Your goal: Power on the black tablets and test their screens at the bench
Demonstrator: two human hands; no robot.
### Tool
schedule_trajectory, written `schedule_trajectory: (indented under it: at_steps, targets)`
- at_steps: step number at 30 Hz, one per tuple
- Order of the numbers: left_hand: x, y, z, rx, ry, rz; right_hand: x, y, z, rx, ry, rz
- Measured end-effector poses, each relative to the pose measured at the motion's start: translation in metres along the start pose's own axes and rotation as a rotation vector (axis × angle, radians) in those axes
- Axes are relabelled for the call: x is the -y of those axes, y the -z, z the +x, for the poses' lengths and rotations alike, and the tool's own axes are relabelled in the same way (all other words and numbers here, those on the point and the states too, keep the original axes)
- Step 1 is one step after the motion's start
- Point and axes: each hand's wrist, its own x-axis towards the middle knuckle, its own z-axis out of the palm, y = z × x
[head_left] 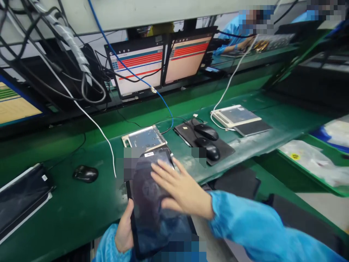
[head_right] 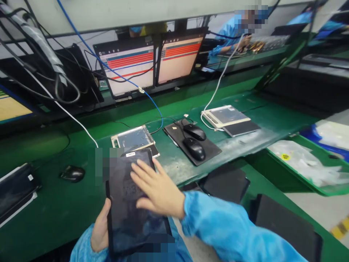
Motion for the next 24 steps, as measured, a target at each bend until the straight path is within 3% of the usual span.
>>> schedule_trajectory:
  at_steps: [3,6,9,12,15,17,21,24]
  targets:
    - [-0.006,0.009,-0.004,0.030,-0.003,-0.022,0.020,-0.001,-0.033,0.000,0.137,0.292]
    - [-0.009,0.022,-0.009,0.026,-0.043,-0.037,0.017,0.008,-0.047,-0.104,0.084,0.462]
    - [-0.009,0.028,-0.016,0.023,-0.085,-0.032,0.000,0.013,-0.034,-0.284,-0.117,0.392]
    - [-0.006,0.025,-0.019,0.055,-0.077,-0.034,-0.017,0.008,-0.003,-0.314,-0.188,0.225]
    - [-0.003,0.016,-0.022,0.072,-0.040,-0.034,-0.021,-0.002,0.022,-0.255,-0.097,0.035]
    - [-0.002,0.010,-0.024,0.074,-0.038,-0.028,-0.014,-0.006,0.022,-0.165,0.004,0.004]
    - [-0.005,0.013,-0.031,0.000,-0.020,-0.032,0.013,-0.006,-0.017,-0.100,0.225,0.274]
    - [-0.007,0.027,-0.036,-0.070,0.029,-0.058,0.019,0.003,-0.048,-0.245,0.159,0.464]
